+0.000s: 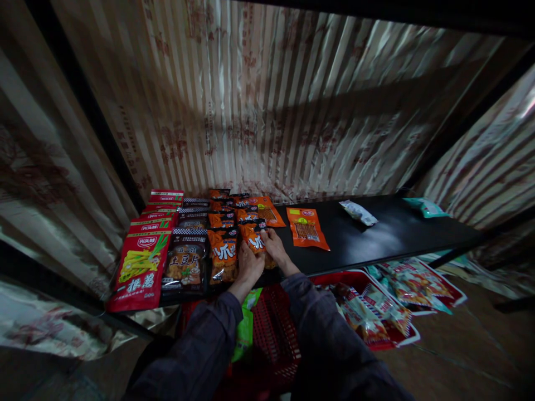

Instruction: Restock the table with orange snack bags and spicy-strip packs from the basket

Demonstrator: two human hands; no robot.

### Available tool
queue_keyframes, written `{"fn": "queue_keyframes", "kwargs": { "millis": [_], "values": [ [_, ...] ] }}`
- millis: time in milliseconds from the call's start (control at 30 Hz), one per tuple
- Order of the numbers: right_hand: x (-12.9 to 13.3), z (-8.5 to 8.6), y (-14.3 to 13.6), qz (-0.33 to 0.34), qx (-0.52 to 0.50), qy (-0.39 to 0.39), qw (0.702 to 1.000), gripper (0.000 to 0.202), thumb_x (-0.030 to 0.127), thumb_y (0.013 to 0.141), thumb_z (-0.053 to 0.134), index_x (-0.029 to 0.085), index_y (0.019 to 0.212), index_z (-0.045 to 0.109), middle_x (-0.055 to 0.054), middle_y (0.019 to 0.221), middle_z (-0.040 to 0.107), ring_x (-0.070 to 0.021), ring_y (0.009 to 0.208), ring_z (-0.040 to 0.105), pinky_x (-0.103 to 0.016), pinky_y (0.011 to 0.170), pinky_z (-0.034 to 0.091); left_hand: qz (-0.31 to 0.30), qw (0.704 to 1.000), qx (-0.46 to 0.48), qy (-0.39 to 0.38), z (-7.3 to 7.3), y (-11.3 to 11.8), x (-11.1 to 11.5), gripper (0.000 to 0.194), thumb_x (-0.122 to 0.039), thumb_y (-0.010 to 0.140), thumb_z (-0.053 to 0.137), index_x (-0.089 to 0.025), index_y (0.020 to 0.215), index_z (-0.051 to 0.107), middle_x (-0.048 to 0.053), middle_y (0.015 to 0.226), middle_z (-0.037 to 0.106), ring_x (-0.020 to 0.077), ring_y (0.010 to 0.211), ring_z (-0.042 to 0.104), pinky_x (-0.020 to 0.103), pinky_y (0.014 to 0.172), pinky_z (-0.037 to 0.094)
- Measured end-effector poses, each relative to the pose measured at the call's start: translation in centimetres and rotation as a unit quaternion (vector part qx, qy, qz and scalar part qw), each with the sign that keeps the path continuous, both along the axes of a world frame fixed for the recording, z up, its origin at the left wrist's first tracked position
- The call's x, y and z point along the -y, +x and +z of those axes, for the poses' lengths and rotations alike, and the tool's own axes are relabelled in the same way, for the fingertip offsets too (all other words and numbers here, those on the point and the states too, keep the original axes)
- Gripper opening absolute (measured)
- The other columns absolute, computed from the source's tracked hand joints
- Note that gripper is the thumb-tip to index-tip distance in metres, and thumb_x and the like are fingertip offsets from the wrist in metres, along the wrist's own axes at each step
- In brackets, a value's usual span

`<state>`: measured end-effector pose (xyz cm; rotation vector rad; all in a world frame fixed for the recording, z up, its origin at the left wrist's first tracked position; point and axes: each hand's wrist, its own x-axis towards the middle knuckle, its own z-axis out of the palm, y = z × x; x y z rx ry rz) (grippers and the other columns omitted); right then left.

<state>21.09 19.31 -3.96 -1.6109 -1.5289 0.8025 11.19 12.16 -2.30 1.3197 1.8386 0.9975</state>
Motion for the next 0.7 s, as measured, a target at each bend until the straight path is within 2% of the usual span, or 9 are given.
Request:
{"fn": "queue_keyframes", "kwargs": {
  "millis": [133,267,467,700],
  "values": [
    [-0.15,-0.13,-0.03,-0.015,-0.002,0.005,1.0,0.031,0.045,0.087,0.041,0.02,0.095,0.058,-0.007,0.09,0.068,-0.0201,0.084,0.062,-0.032,0.078,0.047,-0.006,1.0,-0.008,0.005,-0.45,0.22,-0.45,0.069,-0.021,0.074,0.055,-0.005,0.136,0.032,0.022,0.14,0.041,0.0278,0.134,0.035,0.035,0.11,0.027],
    [-0.23,-0.41,-0.11,-0.021,-0.004,0.014,1.0,0.032,0.045,0.087,0.04,0.02,0.096,0.058,-0.008,0.094,0.068,-0.0205,0.088,0.062,-0.032,0.081,0.047,0.002,1.0,0.01,0.007,-0.72,0.3,-0.53,0.07,-0.021,0.073,0.056,-0.006,0.137,0.031,0.022,0.14,0.042,0.0276,0.134,0.034,0.036,0.111,0.026],
    [-0.11,-0.57,-0.24,-0.01,-0.016,0.013,1.0,0.046,0.05,0.088,0.037,0.019,0.118,0.053,-0.011,0.112,0.065,-0.0229,0.103,0.061,-0.037,0.091,0.045,0.005,0.999,0.035,-0.018,-0.52,0.34,-0.27,0.074,-0.019,0.074,0.053,-0.005,0.14,0.023,0.022,0.147,0.03,0.0256,0.138,0.027,0.032,0.112,0.023],
    [0.24,-0.34,-0.48,0.0,0.015,-0.001,1.0,0.063,0.059,0.087,0.03,0.016,0.131,0.046,-0.015,0.122,0.06,-0.0264,0.113,0.057,-0.041,0.098,0.04,0.011,0.999,0.045,0.003,-0.85,0.32,-0.31,0.073,-0.017,0.073,0.053,-0.001,0.139,0.026,0.025,0.145,0.033,0.0275,0.137,0.029,0.035,0.113,0.023]
  ]
}}
